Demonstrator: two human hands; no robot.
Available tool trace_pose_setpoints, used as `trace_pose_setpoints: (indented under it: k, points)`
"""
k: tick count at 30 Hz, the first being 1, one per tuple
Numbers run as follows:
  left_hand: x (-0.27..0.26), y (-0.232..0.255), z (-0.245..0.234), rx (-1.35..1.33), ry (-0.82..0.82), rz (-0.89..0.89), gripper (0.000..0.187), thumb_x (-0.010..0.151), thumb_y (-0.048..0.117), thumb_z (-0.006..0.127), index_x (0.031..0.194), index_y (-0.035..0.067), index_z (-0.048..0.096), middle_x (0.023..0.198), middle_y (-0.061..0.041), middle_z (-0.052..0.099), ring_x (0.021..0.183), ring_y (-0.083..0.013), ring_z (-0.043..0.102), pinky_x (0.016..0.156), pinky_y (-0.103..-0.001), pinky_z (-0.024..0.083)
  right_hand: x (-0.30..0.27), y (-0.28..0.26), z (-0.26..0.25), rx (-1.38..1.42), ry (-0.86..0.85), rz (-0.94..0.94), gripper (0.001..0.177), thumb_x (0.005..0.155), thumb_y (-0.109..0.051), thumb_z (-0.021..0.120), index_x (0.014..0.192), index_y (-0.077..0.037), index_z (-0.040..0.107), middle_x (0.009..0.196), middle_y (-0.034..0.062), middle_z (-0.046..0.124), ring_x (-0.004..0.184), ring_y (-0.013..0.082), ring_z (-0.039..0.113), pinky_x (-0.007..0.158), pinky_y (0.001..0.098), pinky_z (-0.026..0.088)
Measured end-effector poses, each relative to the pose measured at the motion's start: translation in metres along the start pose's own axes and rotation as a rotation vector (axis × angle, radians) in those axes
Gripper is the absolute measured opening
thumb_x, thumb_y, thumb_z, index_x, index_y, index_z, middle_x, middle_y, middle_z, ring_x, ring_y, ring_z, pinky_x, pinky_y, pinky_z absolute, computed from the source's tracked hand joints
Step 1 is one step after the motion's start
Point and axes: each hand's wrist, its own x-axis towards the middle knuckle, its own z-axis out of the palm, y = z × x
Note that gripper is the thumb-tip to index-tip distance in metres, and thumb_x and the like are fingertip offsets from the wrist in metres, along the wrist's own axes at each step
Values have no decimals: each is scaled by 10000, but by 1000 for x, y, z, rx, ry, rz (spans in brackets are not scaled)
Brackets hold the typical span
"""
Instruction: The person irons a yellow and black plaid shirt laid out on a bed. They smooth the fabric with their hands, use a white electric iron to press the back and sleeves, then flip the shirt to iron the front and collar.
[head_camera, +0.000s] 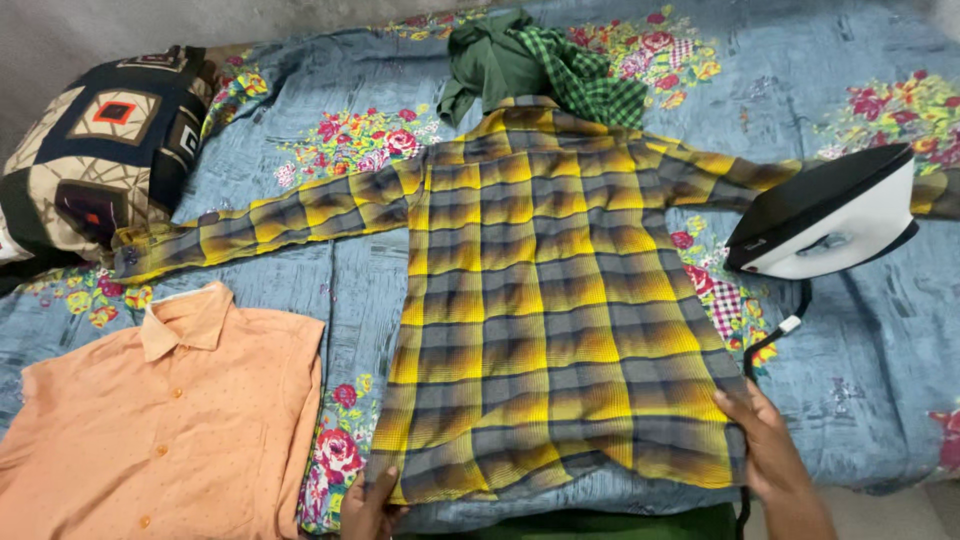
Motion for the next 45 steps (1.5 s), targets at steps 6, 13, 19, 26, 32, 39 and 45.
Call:
trace_pose_setpoints:
  k: [6, 13, 19, 26, 32, 39, 45]
  points:
    - [-11, 23, 19, -124, -22, 147, 405, 837, 110, 762, 1141, 70, 498, 829, -113, 699, 505, -149, 624, 346, -277, 410, -13, -11, -41, -91, 115, -32, 464, 943, -174, 676, 1366, -62, 522, 1035, 133, 720, 859, 223, 683, 722, 410, 561]
    - [-34, 29, 7, 402, 123, 133, 513, 855, 82, 782, 1198, 83, 401, 809, -196, 698, 431, -240, 611, 371, -341, 468, -31, 18, -30, -1128, 289, -312, 624, 847, -255, 786, 1380, -122, 490, 1030, 223, 756, 933, 359, 752, 765, 470, 590]
    - [6, -42, -21, 350, 114, 484, 842, 654, -3, 828, 1323, 15, 316, 856, -211, 744, 715, -259, 780, 589, -336, 643, -48, 17, -19, -1345, 333, -617, 686, 783, -267, 782, 1414, -127, 549, 1183, 210, 707, 1046, 393, 702, 850, 486, 568]
    - [-54, -7, 86, 1042, 115, 1191, 322, 775, 343, 841, 947, 79, 776, 1011, -127, 714, 966, -299, 706, 905, -475, 562, -52, 19, 52, -1376, -25, -1053, 533, 708, -291, 781, 1170, -69, 635, 1286, 180, 578, 1139, 417, 598, 984, 531, 490]
    - [-92, 35, 213, 1179, -422, 1006, 395, 928, 236, 714, 1255, 25, 650, 1240, -205, 588, 1205, -384, 531, 993, -530, 398, -57, 48, 163, -1516, -442, -941, 648, 927, -405, 666, 1466, -100, 478, 1580, 172, 362, 1466, 376, 327, 1113, 603, 303]
    - [-54, 20, 165, 1311, -364, 1327, 334, 810, 336, 752, 1024, 86, 696, 1001, -203, 582, 1077, -487, 551, 953, -637, 447, -31, 43, 57, -1814, -92, -837, 924, 740, -638, 595, 1557, -230, 451, 1675, 89, 290, 1467, 341, 277, 1075, 653, 300]
    - [-48, 55, 230, 1217, -487, 1058, 269, 930, 157, 663, 1153, 9, 652, 1051, -175, 638, 958, -331, 631, 805, -476, 528, 2, 12, 120, -1403, -122, -1024, 451, 896, -214, 604, 1321, -63, 597, 1471, 136, 510, 1401, 330, 483, 1092, 495, 434]
